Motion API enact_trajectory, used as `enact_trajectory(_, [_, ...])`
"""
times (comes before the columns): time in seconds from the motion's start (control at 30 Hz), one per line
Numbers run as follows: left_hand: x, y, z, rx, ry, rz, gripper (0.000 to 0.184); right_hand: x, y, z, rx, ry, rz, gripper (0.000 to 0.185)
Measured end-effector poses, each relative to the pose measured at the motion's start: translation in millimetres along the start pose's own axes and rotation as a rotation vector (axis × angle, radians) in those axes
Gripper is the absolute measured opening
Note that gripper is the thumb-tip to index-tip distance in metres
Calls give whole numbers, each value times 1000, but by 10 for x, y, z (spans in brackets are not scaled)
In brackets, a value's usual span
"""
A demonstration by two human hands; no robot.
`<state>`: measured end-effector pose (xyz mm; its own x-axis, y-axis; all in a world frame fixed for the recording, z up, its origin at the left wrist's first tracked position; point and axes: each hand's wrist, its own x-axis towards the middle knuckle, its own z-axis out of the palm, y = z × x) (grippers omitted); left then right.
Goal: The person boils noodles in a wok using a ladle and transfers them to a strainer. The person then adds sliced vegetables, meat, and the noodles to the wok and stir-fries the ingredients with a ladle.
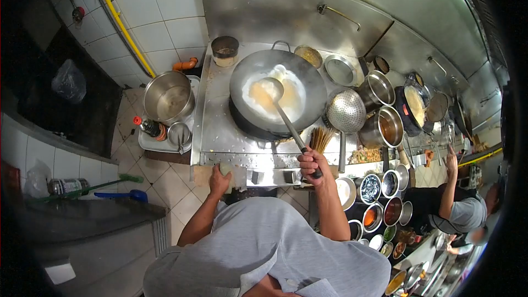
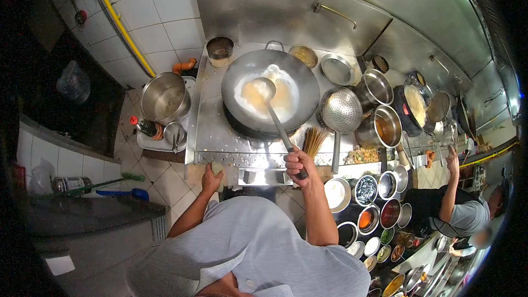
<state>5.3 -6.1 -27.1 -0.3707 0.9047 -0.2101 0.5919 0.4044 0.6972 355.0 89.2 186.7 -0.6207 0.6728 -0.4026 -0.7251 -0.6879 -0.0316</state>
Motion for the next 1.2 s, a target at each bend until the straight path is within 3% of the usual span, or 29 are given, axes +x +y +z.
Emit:
enact_trajectory(0.03, [0, -8, 4, 0, 0, 0, 70, -63, -5, -20, 53, 16, -3, 39])
enact_trajectory(0.2, [-1, 17, -19, -1, -17, -15, 71, -444, 19, 315, -144, 150, -34, 45])
enact_trajectory(0.27, [1, 21, -17, -1, -18, -17, 71, -545, 55, 505, -555, 255, -83, 51])
enact_trajectory(0.3, [5, 12, -13, 0, -20, -17, 71, -578, 70, 540, -638, 320, -104, 63])
enact_trajectory(0.4, [13, -14, 7, -22, -22, -26, 70, -623, 75, 567, -912, 386, -199, 74])
enact_trajectory(0.6, [14, 20, -13, -20, -17, -21, 68, -688, 183, 672, -1293, 523, -421, 79])
enact_trajectory(0.93, [35, 43, -21, -34, -45, -23, 67, -630, 289, 448, -1429, 546, -501, 84])
enact_trajectory(1.0, [-2, 28, -4, 12, -7, -12, 67, -654, 263, 424, -1130, 422, -473, 84])
enact_trajectory(1.07, [-8, 24, -5, 12, -15, -13, 66, -652, 313, 436, -1232, 483, -491, 84])
enact_trajectory(1.13, [28, 49, -21, 10, -16, -13, 66, -629, 319, 359, -1035, 423, -528, 81])
enact_trajectory(1.2, [-19, 45, -35, -12, 8, 18, 66, -586, 312, 177, -1051, 407, -546, 81])
